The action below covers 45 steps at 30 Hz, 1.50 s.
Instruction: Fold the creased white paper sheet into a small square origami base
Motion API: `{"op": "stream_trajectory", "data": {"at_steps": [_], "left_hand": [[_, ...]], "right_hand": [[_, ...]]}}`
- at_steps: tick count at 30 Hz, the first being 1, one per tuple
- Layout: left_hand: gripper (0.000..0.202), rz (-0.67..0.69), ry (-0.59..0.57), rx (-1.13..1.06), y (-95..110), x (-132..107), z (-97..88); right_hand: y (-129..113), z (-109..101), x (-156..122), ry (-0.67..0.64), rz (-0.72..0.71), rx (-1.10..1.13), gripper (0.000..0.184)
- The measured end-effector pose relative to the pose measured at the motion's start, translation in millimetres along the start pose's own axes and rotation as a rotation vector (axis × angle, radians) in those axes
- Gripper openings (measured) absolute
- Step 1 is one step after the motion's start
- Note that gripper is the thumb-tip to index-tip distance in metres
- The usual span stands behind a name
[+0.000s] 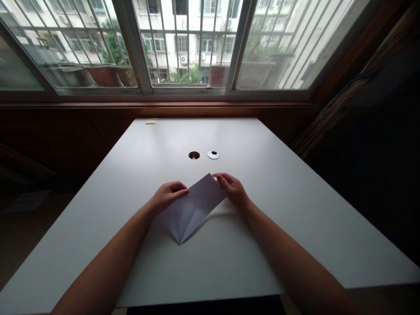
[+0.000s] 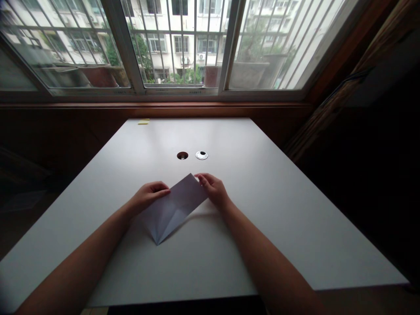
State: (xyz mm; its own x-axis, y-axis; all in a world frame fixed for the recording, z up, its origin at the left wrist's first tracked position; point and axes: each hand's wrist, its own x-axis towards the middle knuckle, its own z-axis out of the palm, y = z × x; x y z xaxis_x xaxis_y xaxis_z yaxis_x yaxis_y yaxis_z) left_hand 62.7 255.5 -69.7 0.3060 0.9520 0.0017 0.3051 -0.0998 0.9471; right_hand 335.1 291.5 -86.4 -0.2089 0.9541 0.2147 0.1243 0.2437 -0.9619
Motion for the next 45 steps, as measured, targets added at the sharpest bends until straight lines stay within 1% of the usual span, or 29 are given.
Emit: {"op": "stream_trajectory", "data": {"at_steps": [3,7,10,12,15,18,21,24,28,32,36,37,39,41,45], "left_hand": [[0.03,-0.031,0.112,-0.117,-5,3,-0.4],[0.028,-0.019,0.243,-0.284,-13,7,-2.5],[0.028,-0.001,0.309,-0.413,-15,10,-4.0],[0.029,-0.003,0.319,-0.474,-14,10,-4.0],[0.031,-0.015,0.294,-0.518,-11,10,-2.3],[0.034,-0.035,0.246,-0.531,-9,8,0.5],[0.035,-0.045,0.164,-0.526,-9,7,3.2],[0.035,-0.029,0.081,-0.507,-10,7,5.0],[0.041,-0.015,0.016,-0.468,-10,6,5.7],[0.053,0.021,0.02,-0.448,-6,4,5.2],[0.063,0.11,0.008,-0.443,-5,2,5.0],[0.062,0.134,-0.005,-0.427,-5,2,5.0],[0.053,0.172,-0.03,-0.38,-8,2,4.9],[0.043,0.187,-0.042,-0.319,-10,3,4.6],[0.034,0.207,-0.045,-0.185,-11,2,3.1]], "right_hand": [[3,-1,2,0.063,-0.007,0.018,0.043],[4,0,2,0.108,-0.043,0.049,0.042],[2,0,0,0.095,-0.106,-0.005,0.043],[-1,1,-2,0.05,-0.145,-0.04,0.043],[-4,2,-5,-0.041,-0.215,-0.089,0.042],[-7,4,-6,-0.126,-0.305,-0.143,0.038],[-9,6,-7,-0.205,-0.391,-0.165,0.035],[-8,7,-6,-0.231,-0.434,-0.173,0.034],[-6,6,-4,-0.222,-0.412,-0.142,0.034],[-3,4,-2,-0.172,-0.351,-0.096,0.035],[-2,5,-2,-0.158,-0.297,-0.052,0.031],[-2,5,-2,-0.161,-0.285,-0.036,0.029],[-3,5,-2,-0.166,-0.264,-0.005,0.027],[-4,6,-2,-0.175,-0.24,0.017,0.026],[-5,7,-3,-0.2,-0.204,0.05,0.026]]}}
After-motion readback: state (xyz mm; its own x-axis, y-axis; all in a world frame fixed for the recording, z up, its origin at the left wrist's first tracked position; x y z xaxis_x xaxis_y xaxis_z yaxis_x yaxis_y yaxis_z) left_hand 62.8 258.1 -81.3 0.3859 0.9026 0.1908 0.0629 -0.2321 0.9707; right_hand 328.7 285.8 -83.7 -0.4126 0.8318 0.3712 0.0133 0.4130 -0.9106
